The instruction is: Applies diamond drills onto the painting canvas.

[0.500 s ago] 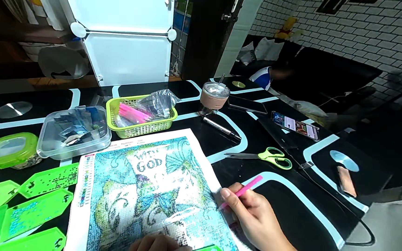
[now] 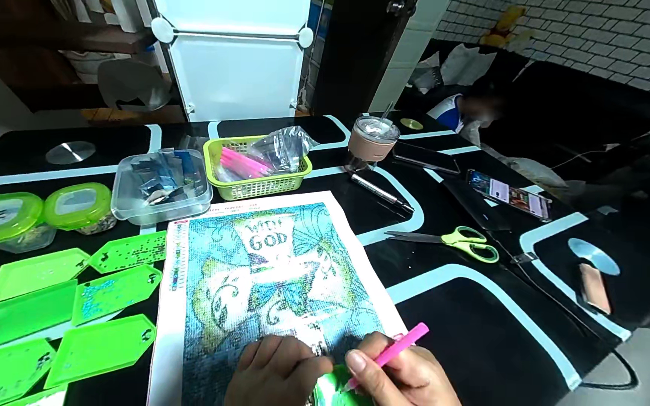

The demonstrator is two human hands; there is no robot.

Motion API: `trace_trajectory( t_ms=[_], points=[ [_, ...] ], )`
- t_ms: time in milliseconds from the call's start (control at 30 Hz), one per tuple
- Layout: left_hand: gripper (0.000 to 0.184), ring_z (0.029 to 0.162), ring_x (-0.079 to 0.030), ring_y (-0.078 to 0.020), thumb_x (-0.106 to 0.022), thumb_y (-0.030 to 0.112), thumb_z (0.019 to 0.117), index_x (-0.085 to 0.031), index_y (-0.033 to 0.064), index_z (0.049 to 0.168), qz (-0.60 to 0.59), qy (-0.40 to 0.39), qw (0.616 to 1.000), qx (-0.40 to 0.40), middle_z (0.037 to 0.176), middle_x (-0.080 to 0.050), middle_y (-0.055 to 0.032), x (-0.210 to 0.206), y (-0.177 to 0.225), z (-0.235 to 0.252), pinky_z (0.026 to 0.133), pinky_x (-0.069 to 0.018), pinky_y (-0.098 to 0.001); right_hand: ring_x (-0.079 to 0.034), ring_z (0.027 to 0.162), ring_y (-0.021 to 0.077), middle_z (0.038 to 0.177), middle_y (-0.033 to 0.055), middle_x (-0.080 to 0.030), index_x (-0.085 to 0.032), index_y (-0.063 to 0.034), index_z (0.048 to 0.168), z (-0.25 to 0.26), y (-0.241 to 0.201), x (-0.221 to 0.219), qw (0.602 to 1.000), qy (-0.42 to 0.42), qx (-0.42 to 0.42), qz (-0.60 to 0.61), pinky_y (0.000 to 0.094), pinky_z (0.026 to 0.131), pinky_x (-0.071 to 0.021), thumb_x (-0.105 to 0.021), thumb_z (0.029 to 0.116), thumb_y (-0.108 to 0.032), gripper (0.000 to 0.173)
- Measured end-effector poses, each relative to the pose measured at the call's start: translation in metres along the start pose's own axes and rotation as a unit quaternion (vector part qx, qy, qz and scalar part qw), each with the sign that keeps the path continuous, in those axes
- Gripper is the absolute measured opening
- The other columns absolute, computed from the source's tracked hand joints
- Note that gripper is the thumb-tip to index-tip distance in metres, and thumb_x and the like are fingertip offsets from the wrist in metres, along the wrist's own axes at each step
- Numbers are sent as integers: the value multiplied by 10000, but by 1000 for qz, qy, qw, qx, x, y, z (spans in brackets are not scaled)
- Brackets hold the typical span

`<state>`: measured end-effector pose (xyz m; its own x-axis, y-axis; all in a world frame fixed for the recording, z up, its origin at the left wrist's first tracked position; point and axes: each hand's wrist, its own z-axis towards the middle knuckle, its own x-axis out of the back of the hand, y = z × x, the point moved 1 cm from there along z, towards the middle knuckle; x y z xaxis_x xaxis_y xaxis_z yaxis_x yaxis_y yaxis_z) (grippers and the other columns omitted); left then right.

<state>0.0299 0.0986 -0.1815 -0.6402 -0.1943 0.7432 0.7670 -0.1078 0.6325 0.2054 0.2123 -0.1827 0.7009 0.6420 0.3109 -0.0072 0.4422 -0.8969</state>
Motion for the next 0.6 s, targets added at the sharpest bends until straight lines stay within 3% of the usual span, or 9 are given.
trace_trajectory(
  t_ms=[600],
  points=[
    [420, 980, -653, -253, -788, 470, 810, -777, 188, 1120, 45, 23, 999, -8, 1018, -720, -39, -5, 0, 1, 831, -485, -429, -590, 621, 59, 692, 96, -620, -633, 23, 874, -4, 0, -4, 997, -37, 47, -55, 182, 587, -484, -569, 1063, -166, 275]
  ],
)
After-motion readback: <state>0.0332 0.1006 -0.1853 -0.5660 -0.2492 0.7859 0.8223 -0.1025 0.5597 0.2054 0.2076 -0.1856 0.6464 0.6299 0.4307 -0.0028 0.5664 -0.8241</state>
